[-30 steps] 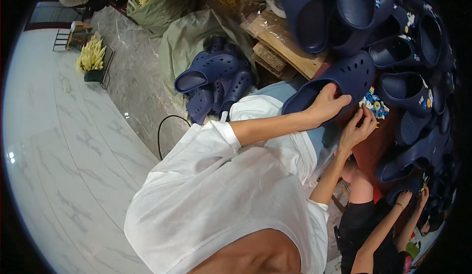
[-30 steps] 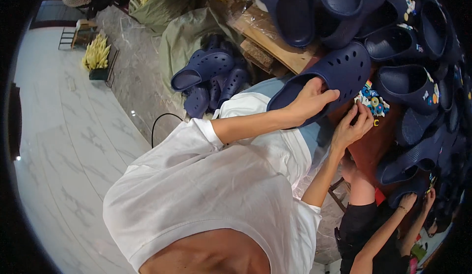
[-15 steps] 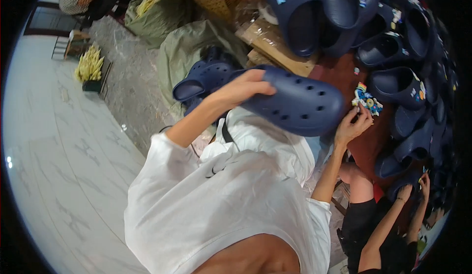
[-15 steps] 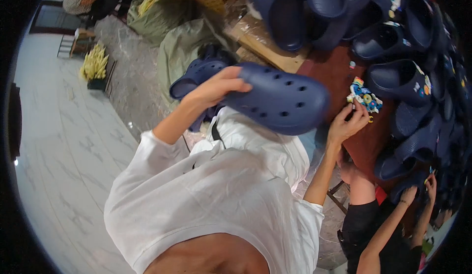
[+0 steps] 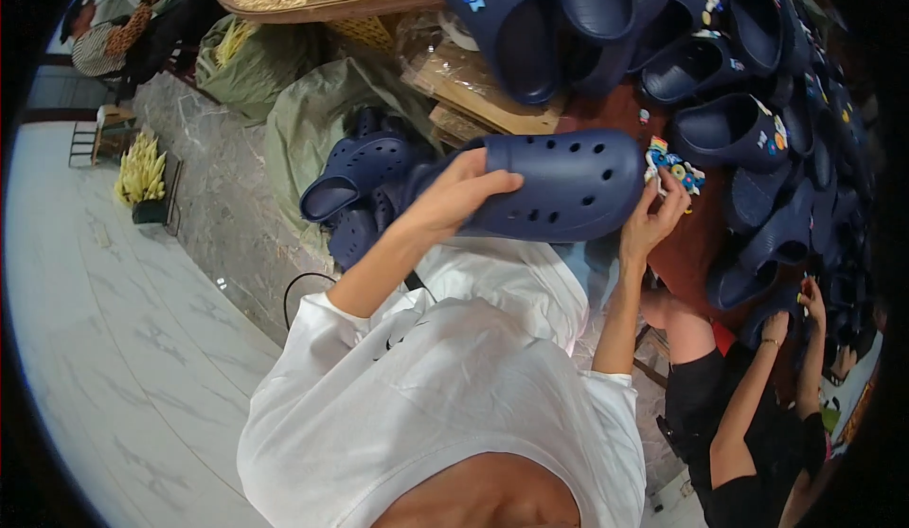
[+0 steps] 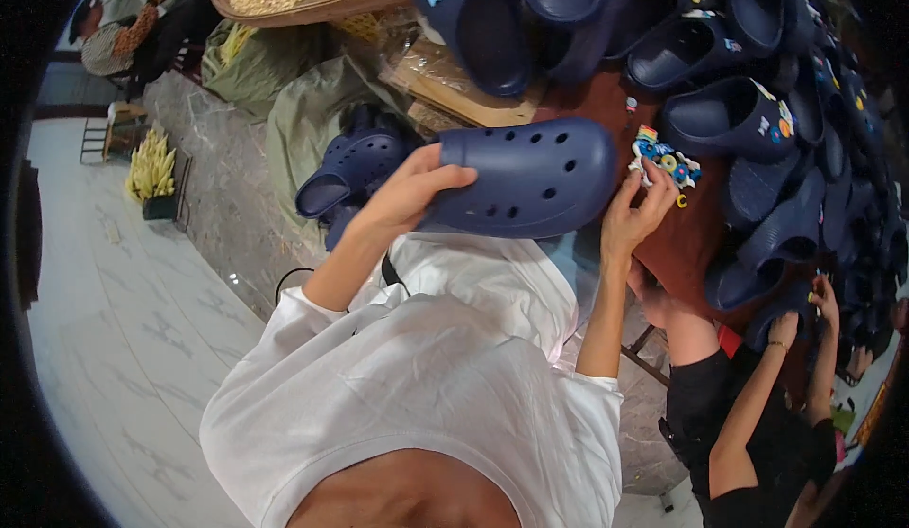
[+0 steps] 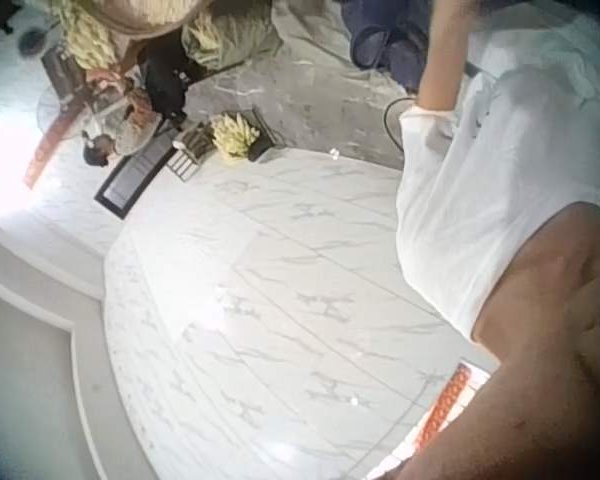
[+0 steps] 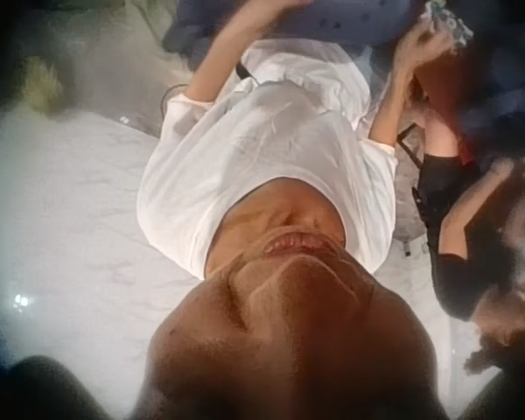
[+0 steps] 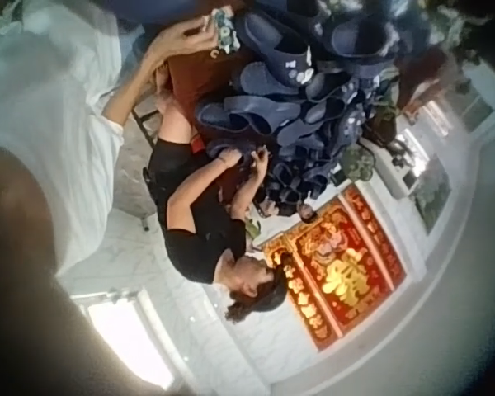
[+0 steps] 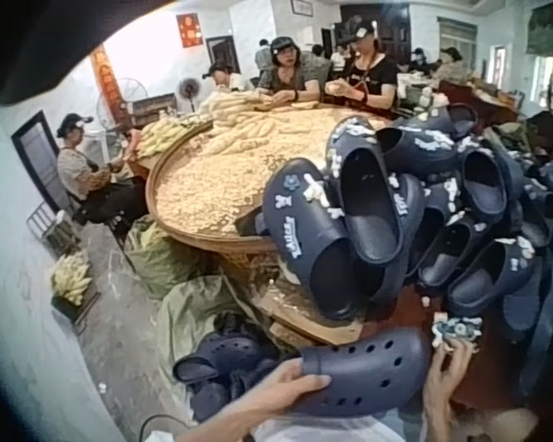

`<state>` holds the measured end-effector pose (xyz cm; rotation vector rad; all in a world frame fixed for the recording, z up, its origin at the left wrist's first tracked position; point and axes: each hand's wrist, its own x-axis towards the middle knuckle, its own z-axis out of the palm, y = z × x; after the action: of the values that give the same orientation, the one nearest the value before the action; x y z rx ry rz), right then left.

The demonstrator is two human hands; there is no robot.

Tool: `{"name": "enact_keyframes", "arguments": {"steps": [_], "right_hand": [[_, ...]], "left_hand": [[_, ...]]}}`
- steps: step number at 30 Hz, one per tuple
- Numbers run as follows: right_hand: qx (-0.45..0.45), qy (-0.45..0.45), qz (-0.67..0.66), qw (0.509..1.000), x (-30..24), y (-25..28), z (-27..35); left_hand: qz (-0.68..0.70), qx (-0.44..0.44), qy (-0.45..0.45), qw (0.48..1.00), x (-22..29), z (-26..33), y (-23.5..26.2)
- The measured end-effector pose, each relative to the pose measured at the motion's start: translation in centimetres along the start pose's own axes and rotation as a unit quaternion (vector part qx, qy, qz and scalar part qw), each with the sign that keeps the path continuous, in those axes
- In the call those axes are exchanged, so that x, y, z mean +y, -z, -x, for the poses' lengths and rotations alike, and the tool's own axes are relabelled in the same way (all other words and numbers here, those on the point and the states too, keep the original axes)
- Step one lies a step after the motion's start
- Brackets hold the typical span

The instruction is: Attaching decorative plastic charms to the ventilation holes of blue clogs.

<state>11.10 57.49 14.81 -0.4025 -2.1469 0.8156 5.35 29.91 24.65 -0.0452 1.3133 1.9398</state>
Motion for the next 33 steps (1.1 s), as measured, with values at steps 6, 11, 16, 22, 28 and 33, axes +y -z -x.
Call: {"name": "enact_keyframes", "arguments": {"steps": [6, 11, 16, 22, 28, 33], "right_hand": [[-0.061, 0.100, 0.166, 0.979, -0.4, 1.6, -3.7], [-0.150, 0.204, 0.228, 0.940, 1.2, -3.2, -6.9], [-0.215, 0.169, 0.355, 0.894, 4.1, -6.6, -7.7], [-0.293, 0.115, 0.324, 0.892, 4.7, -4.5, -7.1], [-0.177, 0.097, 0.170, 0.964, 2.2, 0.2, -2.5], [-0.084, 0.070, 0.162, 0.981, 0.9, 3.4, -2.1]], "left_hand": [[0.141, -0.026, 0.018, 0.990, -1.4, -2.6, -6.1], [0.167, 0.005, 0.008, 0.986, -3.9, -2.1, -5.7], [0.190, 0.015, 0.010, 0.982, -3.8, -1.7, -5.5], [0.178, -0.040, -0.025, 0.983, -3.0, -2.7, -6.8], [0.067, -0.026, -0.131, 0.989, -2.8, -5.6, -9.0], [0.082, -0.035, -0.164, 0.982, -4.4, -8.9, -10.6]]}}
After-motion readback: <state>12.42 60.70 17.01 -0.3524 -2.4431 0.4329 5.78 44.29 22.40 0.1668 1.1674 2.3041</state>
